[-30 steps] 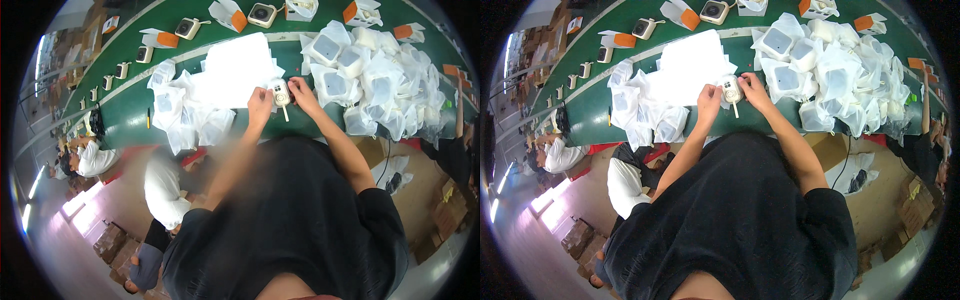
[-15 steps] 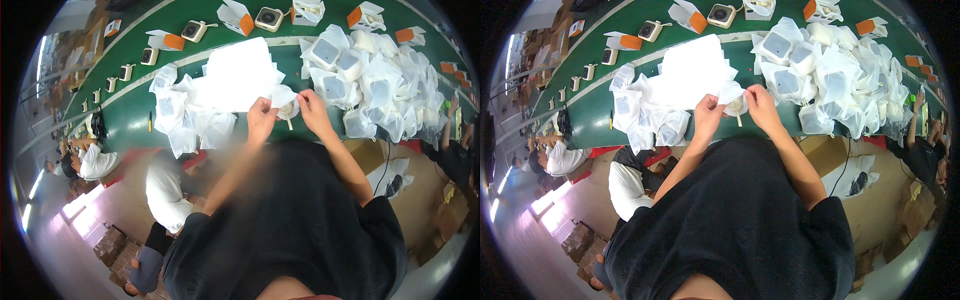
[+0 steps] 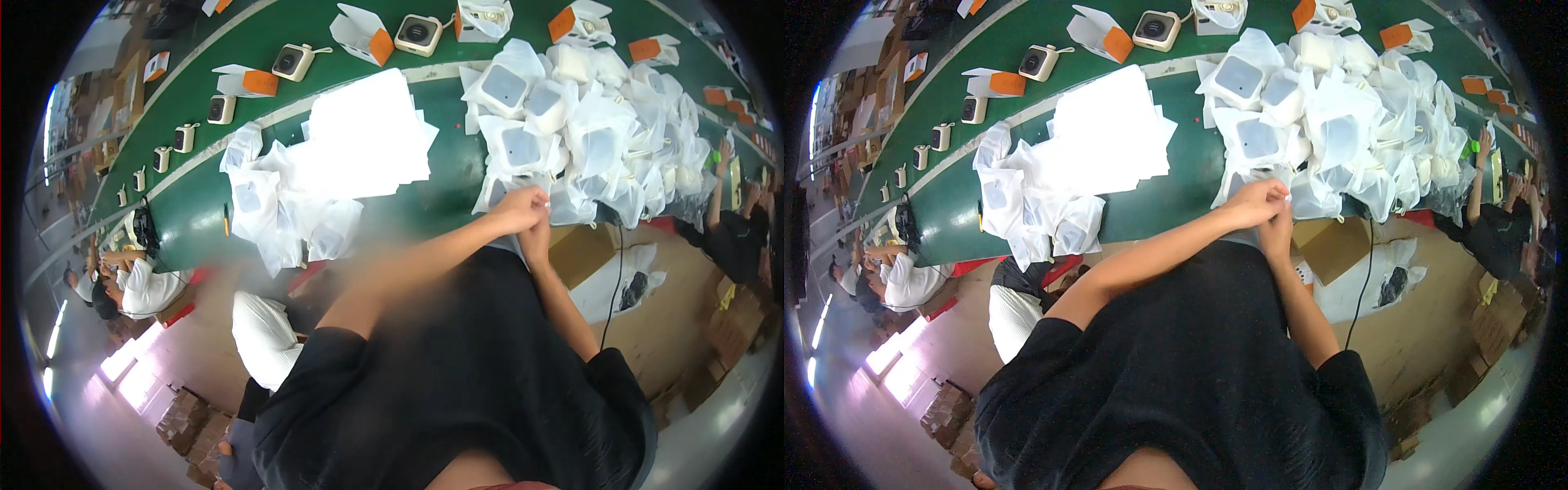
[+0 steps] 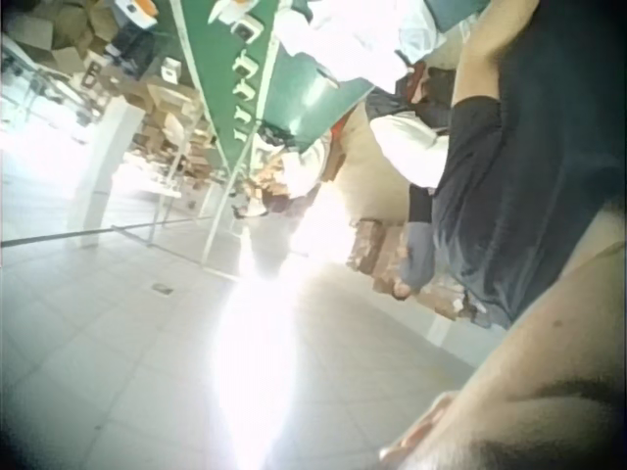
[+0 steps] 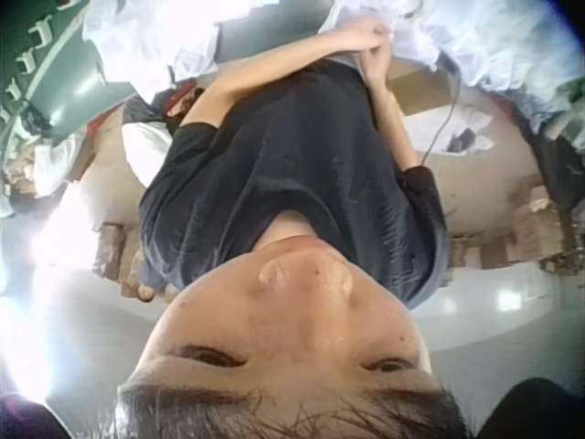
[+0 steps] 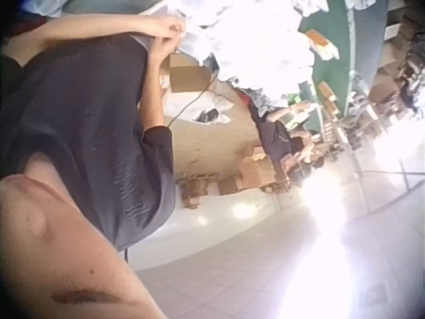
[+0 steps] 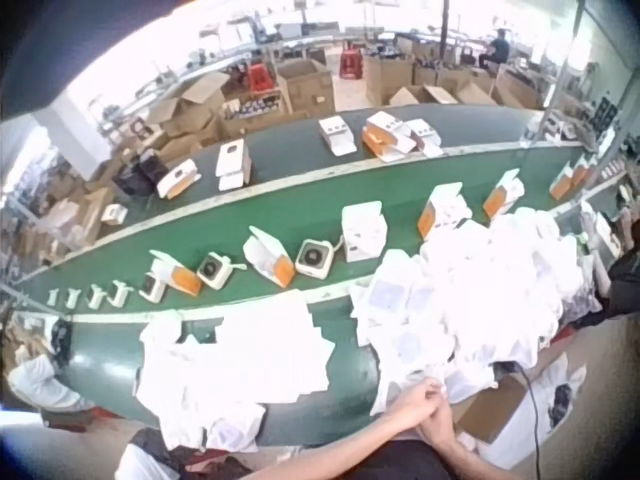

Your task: Assembling and packaging electronic components into boxes on an assembly line.

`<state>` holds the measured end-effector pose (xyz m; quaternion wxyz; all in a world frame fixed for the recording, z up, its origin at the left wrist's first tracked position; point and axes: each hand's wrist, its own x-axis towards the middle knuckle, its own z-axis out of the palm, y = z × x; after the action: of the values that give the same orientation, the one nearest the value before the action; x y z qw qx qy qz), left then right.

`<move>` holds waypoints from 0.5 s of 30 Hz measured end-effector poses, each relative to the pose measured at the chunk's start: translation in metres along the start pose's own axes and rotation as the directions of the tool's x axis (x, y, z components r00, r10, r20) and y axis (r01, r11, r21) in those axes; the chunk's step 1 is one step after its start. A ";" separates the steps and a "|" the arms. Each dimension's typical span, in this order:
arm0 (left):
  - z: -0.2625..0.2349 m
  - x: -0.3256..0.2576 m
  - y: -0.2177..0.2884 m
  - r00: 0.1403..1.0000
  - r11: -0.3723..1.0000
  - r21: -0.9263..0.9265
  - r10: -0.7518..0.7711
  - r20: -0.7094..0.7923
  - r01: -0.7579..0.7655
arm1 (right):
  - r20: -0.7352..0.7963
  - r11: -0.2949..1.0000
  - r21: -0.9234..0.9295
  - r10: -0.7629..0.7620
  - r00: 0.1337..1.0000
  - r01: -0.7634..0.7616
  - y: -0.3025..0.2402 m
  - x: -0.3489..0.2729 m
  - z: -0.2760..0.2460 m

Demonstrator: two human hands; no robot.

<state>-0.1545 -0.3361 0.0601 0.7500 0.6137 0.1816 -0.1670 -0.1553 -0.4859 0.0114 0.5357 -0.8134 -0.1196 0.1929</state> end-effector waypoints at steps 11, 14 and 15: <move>-0.192 -0.095 -0.054 0.440 0.936 0.268 0.145 -0.886 0.230 | 0.857 0.997 -0.044 0.070 0.511 -0.064 -0.205 0.166 -0.017; -0.197 -0.084 -0.059 0.432 0.803 0.497 0.339 -0.835 0.329 | 0.511 0.919 0.059 -0.363 0.779 0.390 -0.196 0.261 0.099; -0.199 -0.080 -0.058 0.470 0.789 0.460 0.250 -0.846 0.408 | 0.501 0.823 -0.105 -0.441 0.745 0.558 -0.179 0.306 0.131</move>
<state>-0.2655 -0.1499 0.0120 0.2977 0.8053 0.5054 0.0860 0.0632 -0.1841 0.0727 0.4182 -0.7424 -0.4798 0.2092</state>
